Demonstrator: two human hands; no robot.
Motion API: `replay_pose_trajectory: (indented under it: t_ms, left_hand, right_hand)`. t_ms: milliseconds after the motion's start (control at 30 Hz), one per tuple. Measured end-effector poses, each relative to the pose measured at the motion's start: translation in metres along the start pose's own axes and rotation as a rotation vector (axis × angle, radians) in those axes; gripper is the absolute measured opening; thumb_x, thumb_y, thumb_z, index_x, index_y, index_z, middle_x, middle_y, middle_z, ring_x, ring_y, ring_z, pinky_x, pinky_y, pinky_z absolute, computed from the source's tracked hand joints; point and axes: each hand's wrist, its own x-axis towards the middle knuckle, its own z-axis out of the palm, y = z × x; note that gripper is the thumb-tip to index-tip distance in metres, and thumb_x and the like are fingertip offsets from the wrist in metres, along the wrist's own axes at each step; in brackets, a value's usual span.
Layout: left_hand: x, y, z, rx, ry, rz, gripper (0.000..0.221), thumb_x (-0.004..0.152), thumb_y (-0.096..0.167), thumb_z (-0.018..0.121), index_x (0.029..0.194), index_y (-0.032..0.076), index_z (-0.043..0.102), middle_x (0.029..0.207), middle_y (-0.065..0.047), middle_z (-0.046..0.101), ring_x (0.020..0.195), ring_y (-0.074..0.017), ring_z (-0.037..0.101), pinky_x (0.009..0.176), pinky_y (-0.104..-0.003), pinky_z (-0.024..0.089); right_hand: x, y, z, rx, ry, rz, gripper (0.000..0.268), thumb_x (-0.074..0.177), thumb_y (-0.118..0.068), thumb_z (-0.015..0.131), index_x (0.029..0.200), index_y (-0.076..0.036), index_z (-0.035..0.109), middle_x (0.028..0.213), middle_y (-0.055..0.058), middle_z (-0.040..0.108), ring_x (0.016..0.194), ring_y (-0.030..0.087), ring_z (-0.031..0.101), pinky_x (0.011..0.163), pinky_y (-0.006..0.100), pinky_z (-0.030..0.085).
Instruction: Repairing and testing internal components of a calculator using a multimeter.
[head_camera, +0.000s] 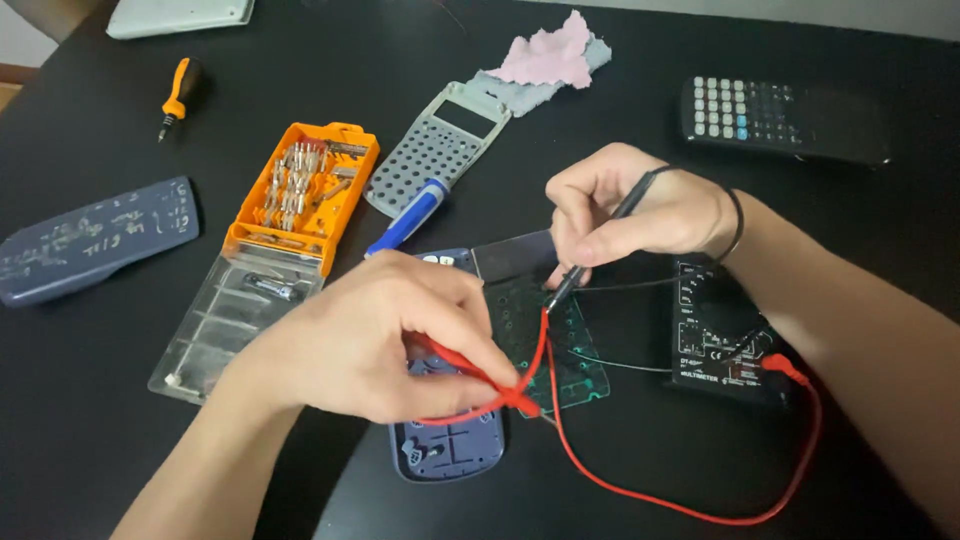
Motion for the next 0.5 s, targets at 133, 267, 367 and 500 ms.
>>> replay_pose_trajectory:
  t_ms: [133, 267, 367, 500]
  left_hand:
    - [-0.003, 0.001, 0.000, -0.073, -0.096, -0.033, 0.023, 0.069, 0.007, 0.086, 0.090, 0.018, 0.084, 0.073, 0.001, 0.071, 0.055, -0.0096, 0.056, 0.049, -0.023, 0.042]
    - [-0.009, 0.011, -0.002, -0.100, -0.259, 0.045, 0.019, 0.076, 0.012, 0.082, 0.093, 0.019, 0.081, 0.076, 0.001, 0.069, 0.059, -0.0128, 0.058, 0.057, -0.026, 0.044]
    - [-0.013, 0.017, -0.006, -0.162, -0.358, 0.046, 0.018, 0.080, 0.013, 0.081, 0.097, 0.019, 0.080, 0.081, 0.001, 0.071, 0.065, -0.0131, 0.064, 0.061, -0.026, 0.048]
    - [-0.016, 0.016, -0.016, -0.083, -0.454, -0.044, 0.015, 0.077, 0.019, 0.078, 0.092, 0.020, 0.081, 0.080, 0.000, 0.076, 0.070, -0.0146, 0.072, 0.062, -0.028, 0.054]
  right_hand:
    - [-0.001, 0.002, -0.004, 0.130, -0.030, -0.019, 0.022, 0.085, -0.008, 0.074, 0.073, -0.008, 0.055, 0.067, 0.008, 0.065, 0.064, 0.019, 0.069, 0.088, 0.050, 0.067]
    - [-0.002, 0.010, -0.012, 0.185, 0.017, -0.146, 0.015, 0.084, -0.006, 0.071, 0.078, -0.009, 0.057, 0.065, 0.008, 0.064, 0.062, 0.017, 0.067, 0.080, 0.047, 0.065]
    - [-0.001, 0.006, -0.004, 0.024, 0.025, -0.140, 0.017, 0.080, -0.002, 0.076, 0.078, -0.008, 0.061, 0.073, 0.011, 0.071, 0.065, 0.016, 0.073, 0.068, 0.031, 0.064]
    - [0.003, -0.004, 0.017, -0.245, 0.016, 0.101, 0.019, 0.071, 0.001, 0.085, 0.070, -0.004, 0.066, 0.079, 0.012, 0.081, 0.061, 0.013, 0.072, 0.058, 0.023, 0.059]
